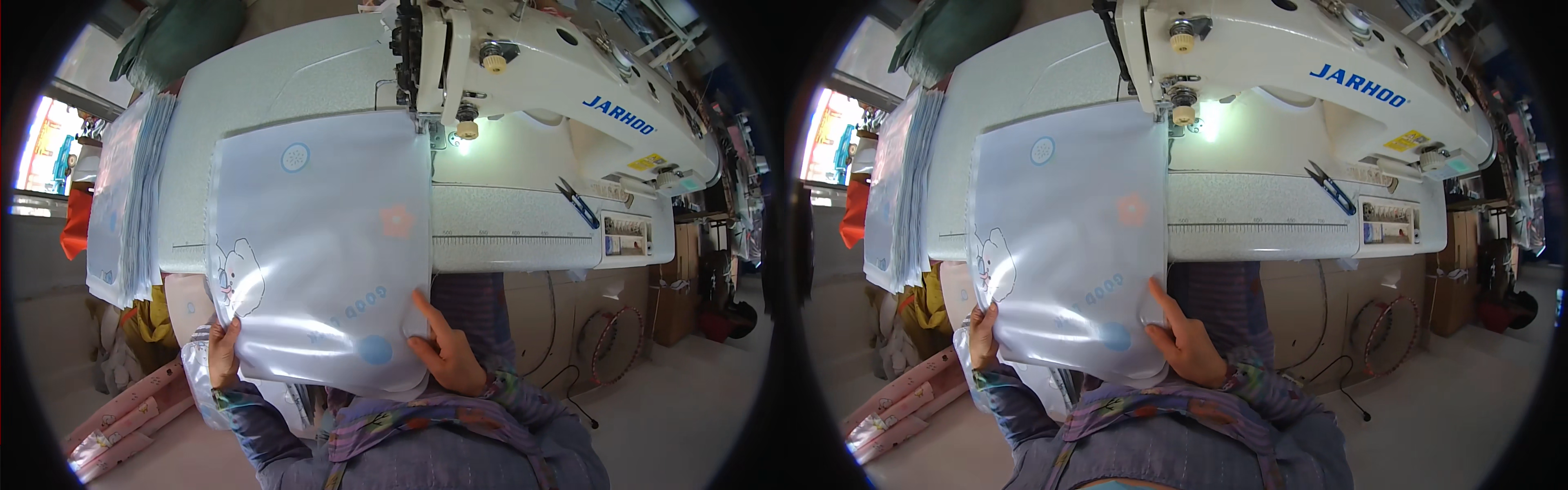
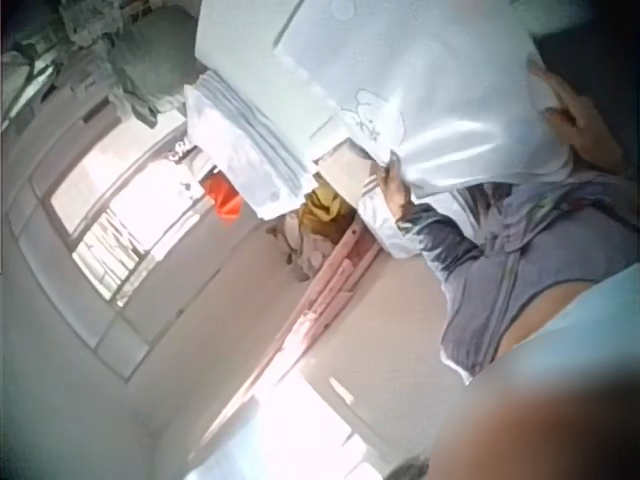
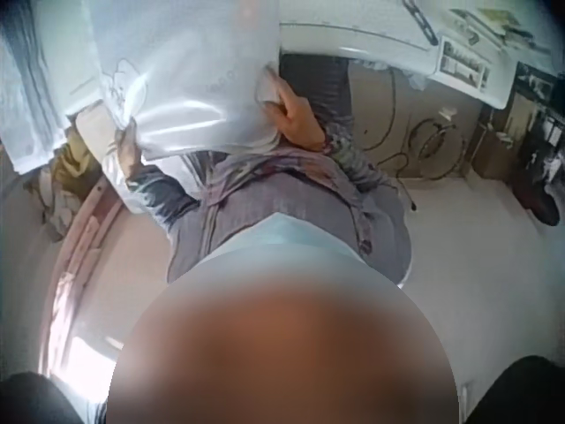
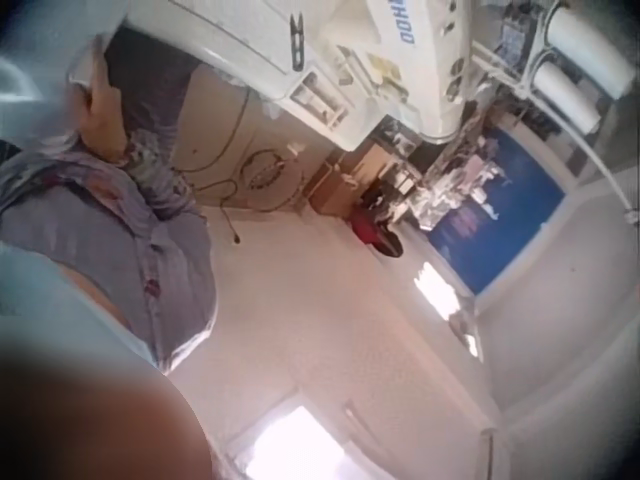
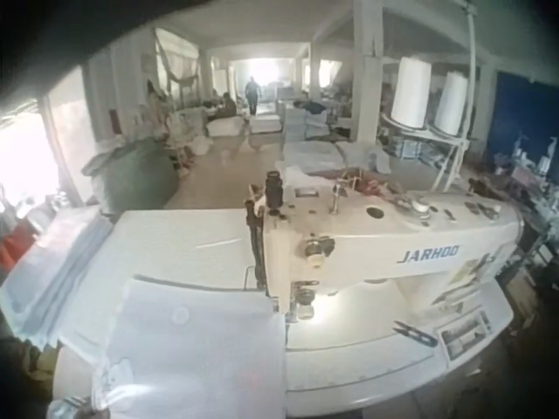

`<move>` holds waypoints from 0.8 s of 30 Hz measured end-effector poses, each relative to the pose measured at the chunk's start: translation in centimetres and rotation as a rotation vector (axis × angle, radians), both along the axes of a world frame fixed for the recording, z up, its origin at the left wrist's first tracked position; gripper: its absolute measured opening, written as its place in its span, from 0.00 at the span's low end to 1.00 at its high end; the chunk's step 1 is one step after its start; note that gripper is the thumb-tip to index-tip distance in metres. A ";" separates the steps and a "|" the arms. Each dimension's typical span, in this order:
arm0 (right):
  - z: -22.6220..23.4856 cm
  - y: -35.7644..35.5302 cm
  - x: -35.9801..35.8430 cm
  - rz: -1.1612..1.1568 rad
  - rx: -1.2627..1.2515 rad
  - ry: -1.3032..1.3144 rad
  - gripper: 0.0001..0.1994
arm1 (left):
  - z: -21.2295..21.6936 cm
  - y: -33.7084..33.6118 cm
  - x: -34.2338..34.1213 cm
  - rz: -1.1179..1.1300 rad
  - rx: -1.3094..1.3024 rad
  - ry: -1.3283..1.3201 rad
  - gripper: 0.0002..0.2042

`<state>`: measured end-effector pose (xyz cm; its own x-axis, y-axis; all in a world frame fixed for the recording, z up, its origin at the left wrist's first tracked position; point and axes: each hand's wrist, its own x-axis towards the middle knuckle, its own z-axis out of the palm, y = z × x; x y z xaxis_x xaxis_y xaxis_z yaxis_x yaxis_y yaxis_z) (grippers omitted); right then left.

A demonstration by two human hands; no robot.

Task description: Sewing the edges of printed fabric pouches using an industrial sewing machine to assemble them.

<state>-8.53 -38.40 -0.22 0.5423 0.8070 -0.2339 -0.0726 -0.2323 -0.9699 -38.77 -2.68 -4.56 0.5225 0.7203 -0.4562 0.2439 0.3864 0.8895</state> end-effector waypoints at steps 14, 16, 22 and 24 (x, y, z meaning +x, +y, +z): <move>0.9 3.6 4.4 -0.059 0.047 -0.172 0.36 | 5.8 2.9 9.4 0.015 0.271 0.117 0.16; 0.8 4.0 5.4 -0.055 0.057 -0.215 0.37 | 6.6 3.4 11.0 0.012 0.305 0.140 0.16; 1.2 5.1 8.4 0.075 -0.133 -0.628 0.34 | 7.5 5.7 14.0 -0.064 0.487 0.259 0.15; 3.2 5.7 9.6 0.143 -0.300 -0.853 0.27 | 7.5 6.4 15.5 -0.093 0.521 0.288 0.14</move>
